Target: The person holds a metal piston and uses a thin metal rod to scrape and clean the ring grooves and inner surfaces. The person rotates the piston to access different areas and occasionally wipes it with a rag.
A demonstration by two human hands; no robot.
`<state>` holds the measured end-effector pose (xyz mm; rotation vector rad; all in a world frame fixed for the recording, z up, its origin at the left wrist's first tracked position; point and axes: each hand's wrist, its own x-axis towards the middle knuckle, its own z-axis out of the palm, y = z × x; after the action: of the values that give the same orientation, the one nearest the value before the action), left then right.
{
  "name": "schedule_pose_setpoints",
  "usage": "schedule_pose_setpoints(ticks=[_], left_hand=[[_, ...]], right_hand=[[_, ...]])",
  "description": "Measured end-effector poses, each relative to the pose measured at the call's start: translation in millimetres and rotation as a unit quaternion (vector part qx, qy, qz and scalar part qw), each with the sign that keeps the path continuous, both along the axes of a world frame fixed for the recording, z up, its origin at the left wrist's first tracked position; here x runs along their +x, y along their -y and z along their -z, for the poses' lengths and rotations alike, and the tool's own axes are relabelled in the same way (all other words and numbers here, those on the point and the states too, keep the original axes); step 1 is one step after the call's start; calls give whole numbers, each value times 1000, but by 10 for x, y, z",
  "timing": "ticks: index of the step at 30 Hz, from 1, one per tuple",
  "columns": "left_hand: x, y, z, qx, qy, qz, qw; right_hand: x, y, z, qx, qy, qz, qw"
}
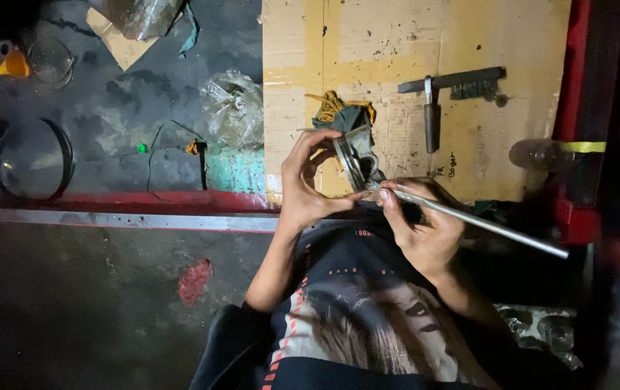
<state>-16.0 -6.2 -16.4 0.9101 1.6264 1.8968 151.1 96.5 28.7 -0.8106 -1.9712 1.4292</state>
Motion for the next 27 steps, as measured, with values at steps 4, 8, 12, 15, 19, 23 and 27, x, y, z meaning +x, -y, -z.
schedule_pose_setpoints(ticks=[4,8,12,15,19,23,27], left_hand=[[39,-5,-67,-23,-10,-7,1000],[25,5,-108,-49,-50,-30,997],[83,-4,-114,-39,-32,-28,998],[94,0,-104,-59,-14,-73,995],[132,11,-104,-39,-37,-54,997],[187,17,-115,-43,-12,-47,998],[190,11,-117,-41,-11,-39,998]], right_hand=[[-22,-47,-24,75,-25,3,997],[-70,-70,-35,142,-21,-3,990],[-85,-81,-22,151,-24,23,988],[-78,-78,1,158,-29,-9,987],[-73,-102,30,154,-37,25,987],[-66,-133,28,177,-25,23,984],[-61,-143,21,122,-21,28,992]])
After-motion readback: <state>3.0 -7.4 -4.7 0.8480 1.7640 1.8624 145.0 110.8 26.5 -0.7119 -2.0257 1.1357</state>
